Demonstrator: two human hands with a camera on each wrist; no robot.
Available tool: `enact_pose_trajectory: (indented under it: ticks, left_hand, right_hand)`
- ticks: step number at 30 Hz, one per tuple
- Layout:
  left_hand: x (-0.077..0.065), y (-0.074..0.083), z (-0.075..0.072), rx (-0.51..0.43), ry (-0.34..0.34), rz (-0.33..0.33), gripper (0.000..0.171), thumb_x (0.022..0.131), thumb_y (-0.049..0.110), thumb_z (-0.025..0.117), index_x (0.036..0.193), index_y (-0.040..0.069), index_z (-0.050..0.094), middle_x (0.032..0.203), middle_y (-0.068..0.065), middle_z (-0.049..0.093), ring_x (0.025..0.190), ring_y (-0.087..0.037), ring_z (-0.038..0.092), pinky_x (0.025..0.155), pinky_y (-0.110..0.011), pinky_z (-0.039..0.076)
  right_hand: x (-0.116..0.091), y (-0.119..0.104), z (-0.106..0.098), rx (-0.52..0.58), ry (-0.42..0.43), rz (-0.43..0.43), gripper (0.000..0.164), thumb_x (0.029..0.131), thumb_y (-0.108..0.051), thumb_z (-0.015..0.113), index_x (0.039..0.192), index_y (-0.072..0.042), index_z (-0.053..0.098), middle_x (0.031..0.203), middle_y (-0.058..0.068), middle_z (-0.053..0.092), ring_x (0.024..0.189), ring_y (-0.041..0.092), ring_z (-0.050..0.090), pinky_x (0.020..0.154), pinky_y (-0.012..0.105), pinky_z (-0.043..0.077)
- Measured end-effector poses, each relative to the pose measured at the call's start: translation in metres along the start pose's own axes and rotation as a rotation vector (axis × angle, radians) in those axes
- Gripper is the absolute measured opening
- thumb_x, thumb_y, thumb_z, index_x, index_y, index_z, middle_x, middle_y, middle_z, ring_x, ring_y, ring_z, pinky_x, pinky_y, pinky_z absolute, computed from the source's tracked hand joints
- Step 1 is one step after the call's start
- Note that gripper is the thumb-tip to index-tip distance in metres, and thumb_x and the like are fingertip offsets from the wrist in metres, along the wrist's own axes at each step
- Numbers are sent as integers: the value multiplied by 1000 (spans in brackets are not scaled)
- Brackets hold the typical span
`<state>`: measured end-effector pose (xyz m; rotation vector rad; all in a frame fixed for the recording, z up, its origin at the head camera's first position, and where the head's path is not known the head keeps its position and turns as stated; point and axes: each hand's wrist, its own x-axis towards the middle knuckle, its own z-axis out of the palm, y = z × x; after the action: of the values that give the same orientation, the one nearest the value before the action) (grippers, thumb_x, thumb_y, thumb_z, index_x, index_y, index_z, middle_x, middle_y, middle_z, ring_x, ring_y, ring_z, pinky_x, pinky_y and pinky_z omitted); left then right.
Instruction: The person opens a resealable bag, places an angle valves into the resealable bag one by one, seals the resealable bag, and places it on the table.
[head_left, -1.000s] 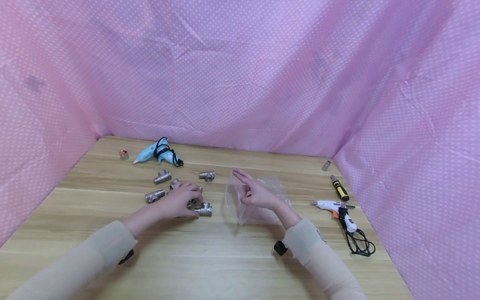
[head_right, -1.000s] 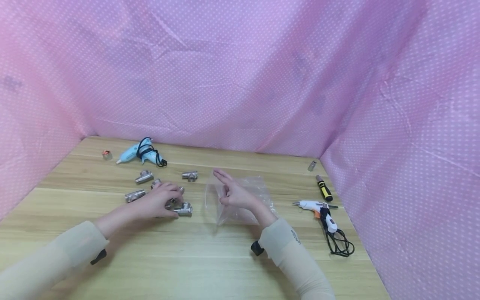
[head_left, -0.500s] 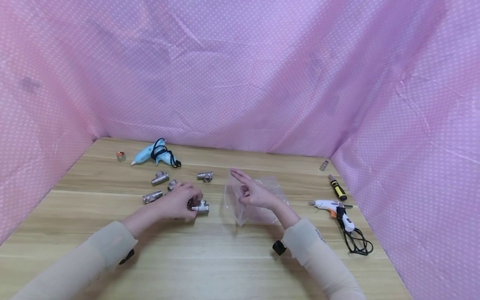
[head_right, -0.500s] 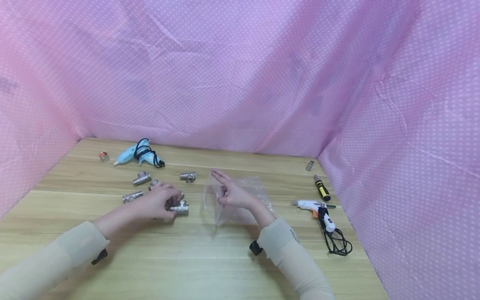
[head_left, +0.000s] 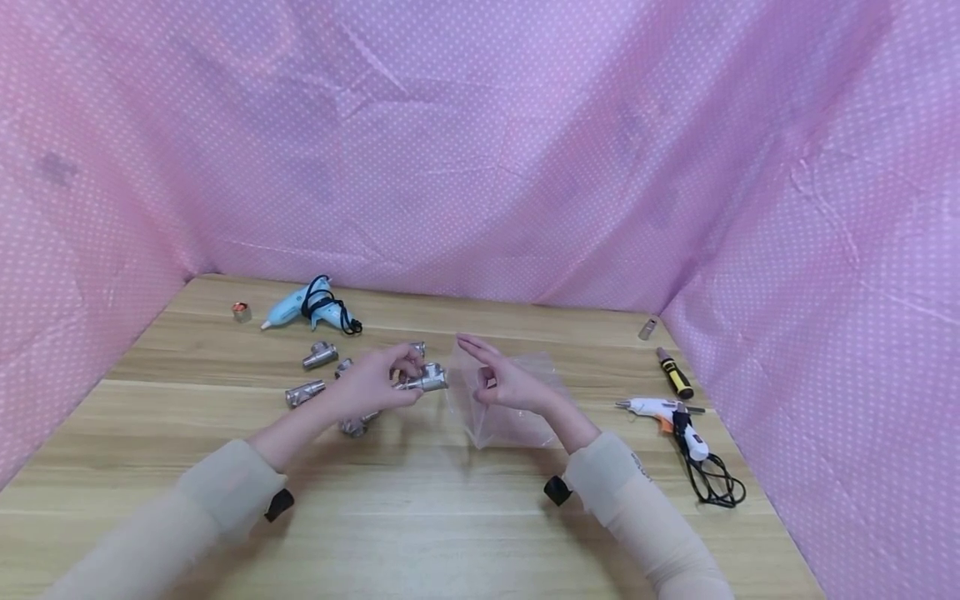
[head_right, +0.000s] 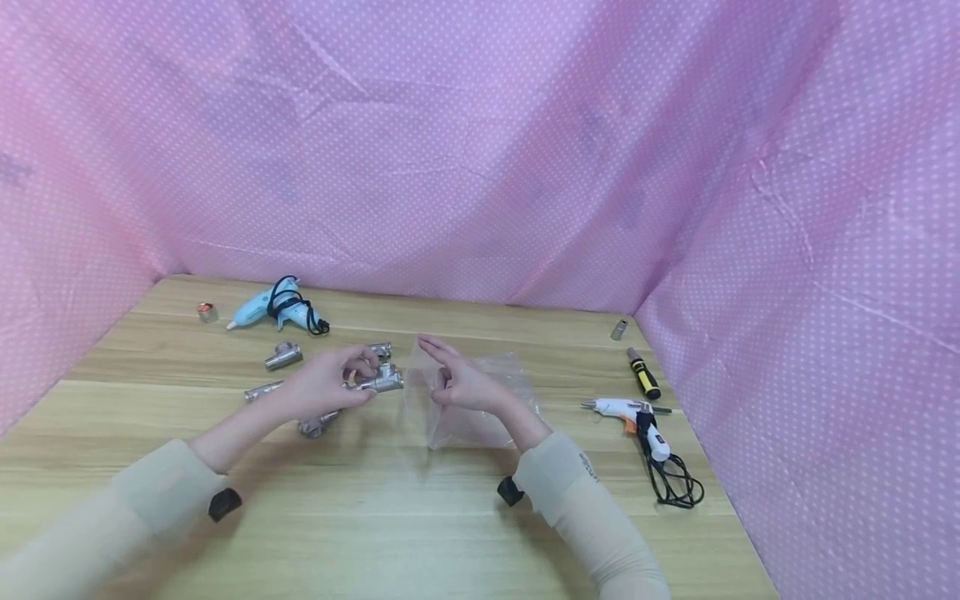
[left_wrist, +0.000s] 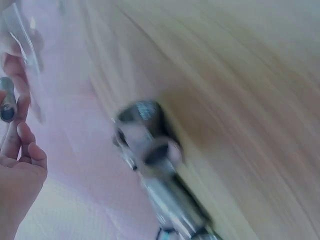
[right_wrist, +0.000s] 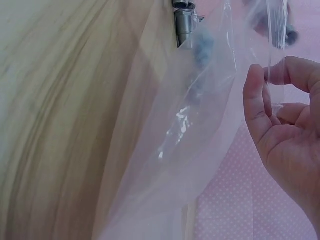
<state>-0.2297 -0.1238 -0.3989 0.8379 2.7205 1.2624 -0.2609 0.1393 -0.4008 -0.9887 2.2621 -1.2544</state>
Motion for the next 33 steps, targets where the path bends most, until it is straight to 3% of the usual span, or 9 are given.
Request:
enact_pose_trajectory:
  ticks: [5,12,19,25,33]
  left_hand:
    - [9,6,11,-62,-27,5,32,77,18,75,103,15,57,102,-2,71,94,-14,65,82,-31,54]
    - [14,-1,23,90,-29,117,29,76,15,73,98,10,55,90,-8,73,69,-7,61,60,-21,51]
    - [17,-6,29,133,-10,144,29,74,13,75,97,5,59,79,-3,70,69,-8,64,62,-16,53]
    - [17,1,29,137,5,95,40,73,19,81,103,1,61,76,2,69,71,-10,63,67,-23,54]
    - [12,10,23,97,4,76,42,74,28,80,105,6,62,90,0,69,83,-12,64,78,-37,56]
  right_hand:
    - [1,-3,1,40,-20,-9,86,79,12,57,151,-10,15,158,4,6,64,10,49,60,26,52]
    - [-2,-7,3,70,-34,-22,84,80,13,54,151,-11,17,158,3,9,66,15,53,62,40,56]
    - [-8,-8,2,65,-27,13,85,80,9,57,151,-19,20,157,-3,14,65,18,57,60,37,55]
    - [-9,1,-6,30,-1,-2,82,81,10,56,151,-14,21,157,2,13,64,15,54,58,40,54]
    - [-10,-4,-12,-22,45,1,86,78,9,58,151,-20,22,157,-2,15,70,14,51,58,24,51]
